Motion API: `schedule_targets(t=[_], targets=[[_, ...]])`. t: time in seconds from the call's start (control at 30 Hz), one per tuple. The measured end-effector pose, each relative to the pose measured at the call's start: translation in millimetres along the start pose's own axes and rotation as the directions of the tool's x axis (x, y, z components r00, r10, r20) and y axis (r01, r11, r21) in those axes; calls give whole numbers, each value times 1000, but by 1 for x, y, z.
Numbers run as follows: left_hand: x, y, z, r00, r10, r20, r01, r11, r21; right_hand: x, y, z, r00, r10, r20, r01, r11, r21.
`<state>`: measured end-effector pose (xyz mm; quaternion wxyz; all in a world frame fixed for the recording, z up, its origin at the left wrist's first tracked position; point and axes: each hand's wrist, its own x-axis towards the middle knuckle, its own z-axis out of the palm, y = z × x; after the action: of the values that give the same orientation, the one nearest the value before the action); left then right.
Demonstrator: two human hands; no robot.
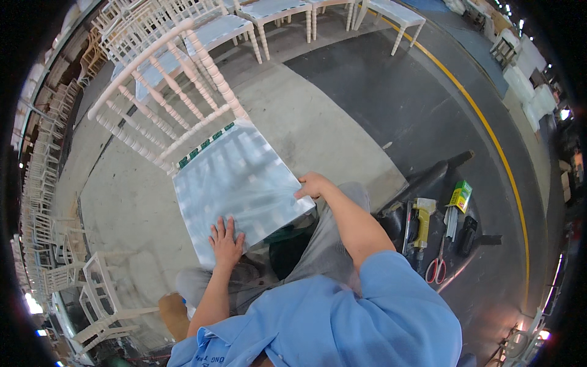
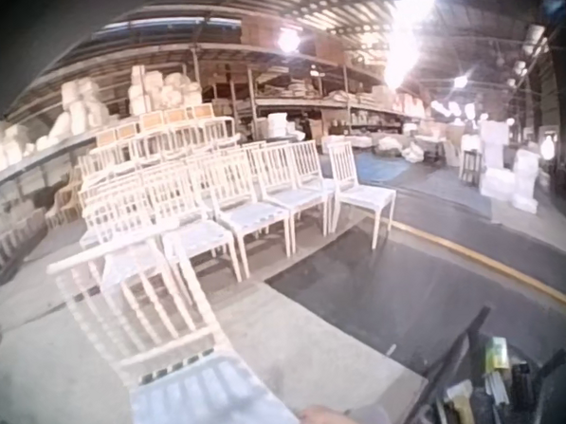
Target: The person weaves green plastic webbing into the seat frame of a white wooden chair, using a staple gun to secure the webbing at intervals. The person then places a white protective sheet over the completed woven seat.
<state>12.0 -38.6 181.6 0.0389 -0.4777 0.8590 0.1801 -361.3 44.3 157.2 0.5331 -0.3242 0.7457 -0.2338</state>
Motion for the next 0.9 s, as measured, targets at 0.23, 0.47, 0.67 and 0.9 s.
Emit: schedule_targets(t=[0.23,0.47,0.67,0.9], targets=[[32,89,26,931,351,-101,-348,936,45,1,0,4,999,-29,46,30,999,-19],[67,177,64,867,485,-114,-483,874,47,-27,23,-6,848,-279,-451,249,960,-125],[65,162,67,871,481,-102,-476,877,68,-189,103,-72,394,-97,-914,240,971,0],[64,176,74,878,475,-60,-463,874,147,-294,220,-80,312,462,-830,-549,801,239]])
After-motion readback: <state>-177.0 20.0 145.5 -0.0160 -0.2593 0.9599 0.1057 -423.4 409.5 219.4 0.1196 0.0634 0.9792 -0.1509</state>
